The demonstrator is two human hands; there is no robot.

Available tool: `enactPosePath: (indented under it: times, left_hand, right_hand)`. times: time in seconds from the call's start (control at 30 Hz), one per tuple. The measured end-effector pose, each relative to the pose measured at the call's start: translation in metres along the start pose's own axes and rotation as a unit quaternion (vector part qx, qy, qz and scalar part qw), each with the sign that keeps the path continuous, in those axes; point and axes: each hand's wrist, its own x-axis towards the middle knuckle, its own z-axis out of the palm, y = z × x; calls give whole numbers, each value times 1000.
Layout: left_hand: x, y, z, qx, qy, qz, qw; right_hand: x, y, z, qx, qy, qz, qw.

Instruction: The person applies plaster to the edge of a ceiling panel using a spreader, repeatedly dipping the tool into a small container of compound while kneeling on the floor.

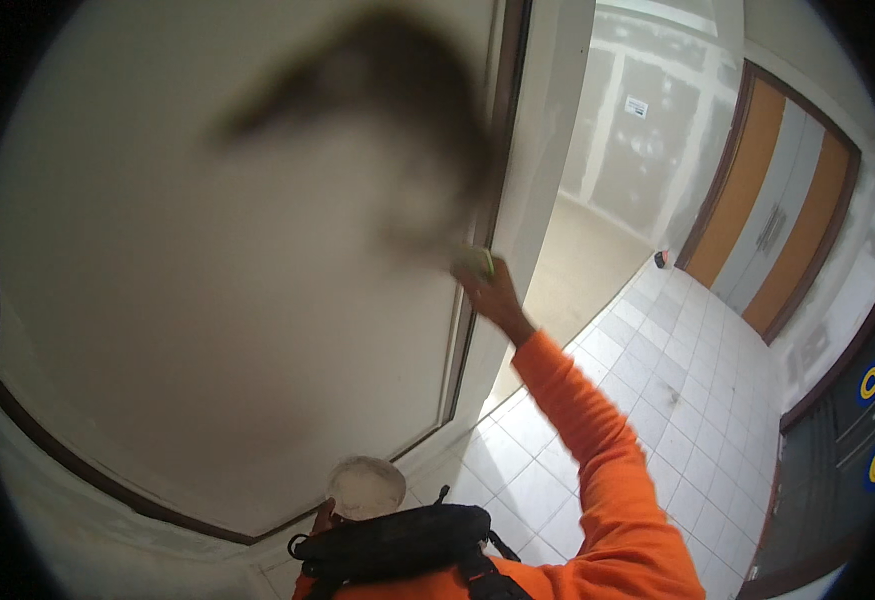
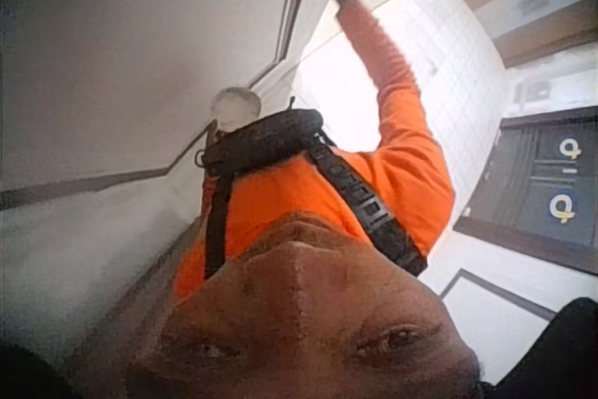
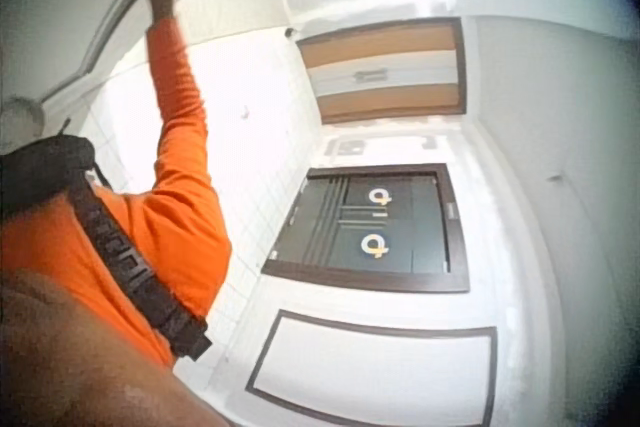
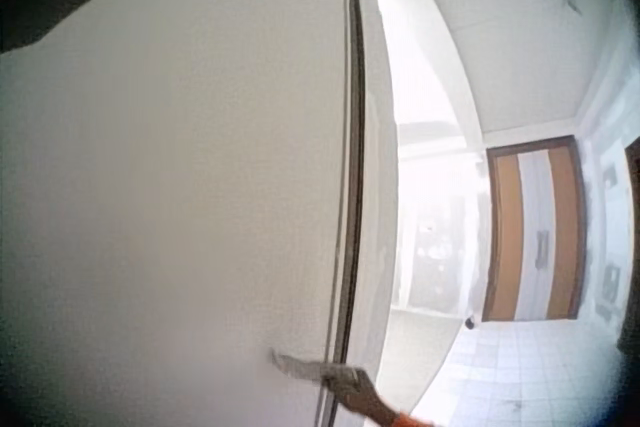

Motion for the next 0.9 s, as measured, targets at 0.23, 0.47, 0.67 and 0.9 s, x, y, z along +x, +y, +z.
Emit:
enactPosePath:
  times: [0.23,0.47,0.67,0.9]
  left_hand:
    - [13,12,-3,-4,35,19,999]
    - [49,9,37,-30,57,40,997]
    - [83,-14,113,-65,72,71,993]
    - [136,-58,216,-103,63,91,988]
  right_hand:
    - [91,-38,-85,-227,149,-217,938]
    - [237,-200,-154,-281,90,-327,898]
    - [331,-218,-199,-504,-17,-540,674]
    - [411,-209,-258,-623,-86,-580,518]
